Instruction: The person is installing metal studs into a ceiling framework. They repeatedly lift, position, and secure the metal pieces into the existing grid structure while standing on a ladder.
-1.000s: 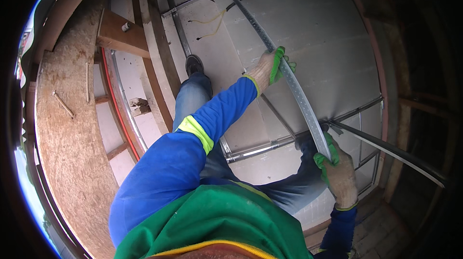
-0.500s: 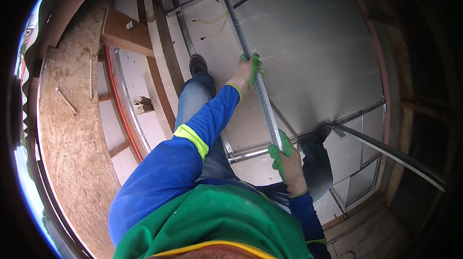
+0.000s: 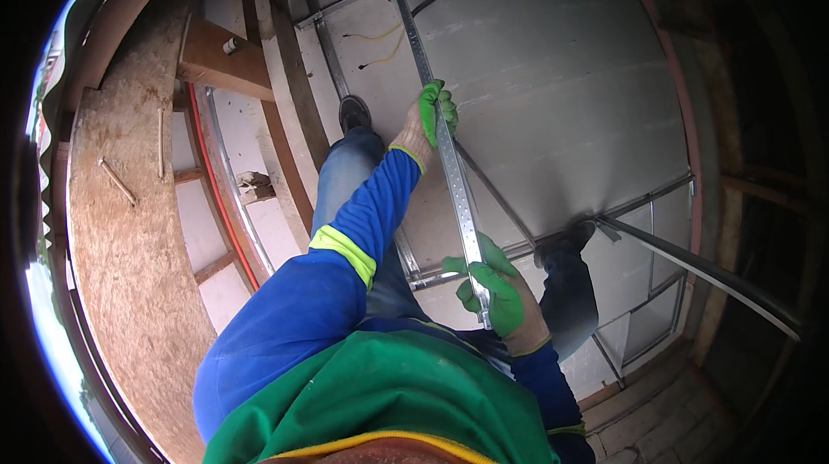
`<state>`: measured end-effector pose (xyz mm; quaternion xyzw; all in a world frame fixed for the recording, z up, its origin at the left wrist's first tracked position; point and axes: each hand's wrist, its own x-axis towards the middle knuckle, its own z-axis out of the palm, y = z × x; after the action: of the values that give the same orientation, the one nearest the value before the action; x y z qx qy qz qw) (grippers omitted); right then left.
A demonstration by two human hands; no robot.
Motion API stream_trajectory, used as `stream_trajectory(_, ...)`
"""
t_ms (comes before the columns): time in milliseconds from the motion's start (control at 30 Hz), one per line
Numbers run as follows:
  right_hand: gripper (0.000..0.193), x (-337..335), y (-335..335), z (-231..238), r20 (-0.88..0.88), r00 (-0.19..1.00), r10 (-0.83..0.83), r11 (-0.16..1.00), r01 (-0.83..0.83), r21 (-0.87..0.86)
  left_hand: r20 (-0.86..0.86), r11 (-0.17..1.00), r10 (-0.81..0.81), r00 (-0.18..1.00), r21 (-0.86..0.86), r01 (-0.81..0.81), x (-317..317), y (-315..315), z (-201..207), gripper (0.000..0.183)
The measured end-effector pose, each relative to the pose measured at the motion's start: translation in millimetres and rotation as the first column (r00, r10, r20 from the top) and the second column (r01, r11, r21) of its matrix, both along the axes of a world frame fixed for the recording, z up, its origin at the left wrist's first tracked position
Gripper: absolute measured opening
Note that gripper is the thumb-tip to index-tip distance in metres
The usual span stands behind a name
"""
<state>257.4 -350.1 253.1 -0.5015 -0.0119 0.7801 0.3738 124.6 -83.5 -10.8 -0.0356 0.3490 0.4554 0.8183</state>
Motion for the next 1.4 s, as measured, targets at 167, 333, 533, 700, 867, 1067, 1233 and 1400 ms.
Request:
stream_trajectory(167,0.069,7.8,-5.3,-18.0,0.714,0.565,0.414,0.868,-0.482,-0.123,-0.236,0.996,-0.084,0.968,-0.058,0.073,24.4,-10.4,48.6,0.017)
stream_trajectory(333,0.069,23.9,-18.3,-35.7,0.882,0.289,0.372,0.824,-0.539,-0.172,-0.341,0.946,-0.295,0.892,0.029,0.324,46.3,-13.8,58.5,0.025)
stream_trajectory(533,0.066,16.7,-16.5,-34.8,0.697,0.688,0.199,0.977,-0.192,-0.090,-0.382,0.861,-0.456,0.804,0.038,0.507,62.0,-40.0,59.9,0.039)
stream_trajectory(700,0.069,8.8,-15.2,-39.1,0.742,0.603,0.291,0.949,-0.282,-0.142,-0.413,0.844,-0.483,0.772,0.014,0.536,51.3,-59.2,40.7,0.051)
stream_trajectory(867,0.075,52.2,-48.4,-87.3,0.918,0.006,0.396,0.762,-0.560,-0.326,-0.874,0.557,-0.304,0.378,0.159,0.815,-8.0,-34.6,73.5,0.069)
stream_trajectory(1067,0.078,111.5,-62.6,-119.9,0.875,-0.339,0.344,0.675,-0.558,-0.482,-0.424,0.848,0.324,-0.846,-0.265,0.458,-195.4,-15.2,110.3,0.079)
stream_trajectory(1233,0.077,139.7,-62.5,-139.8,0.853,-0.305,0.424,0.681,-0.513,-0.522,-0.570,0.910,0.013,-0.822,-0.334,0.245,-241.1,-26.2,53.5,0.091)
stream_trajectory(1400,0.077,141.5,-71.5,-176.8,0.904,-0.152,0.400,0.705,-0.580,-0.409,-0.554,0.901,-0.001,-0.833,-0.362,0.240,-244.0,-24.1,50.9,0.085)
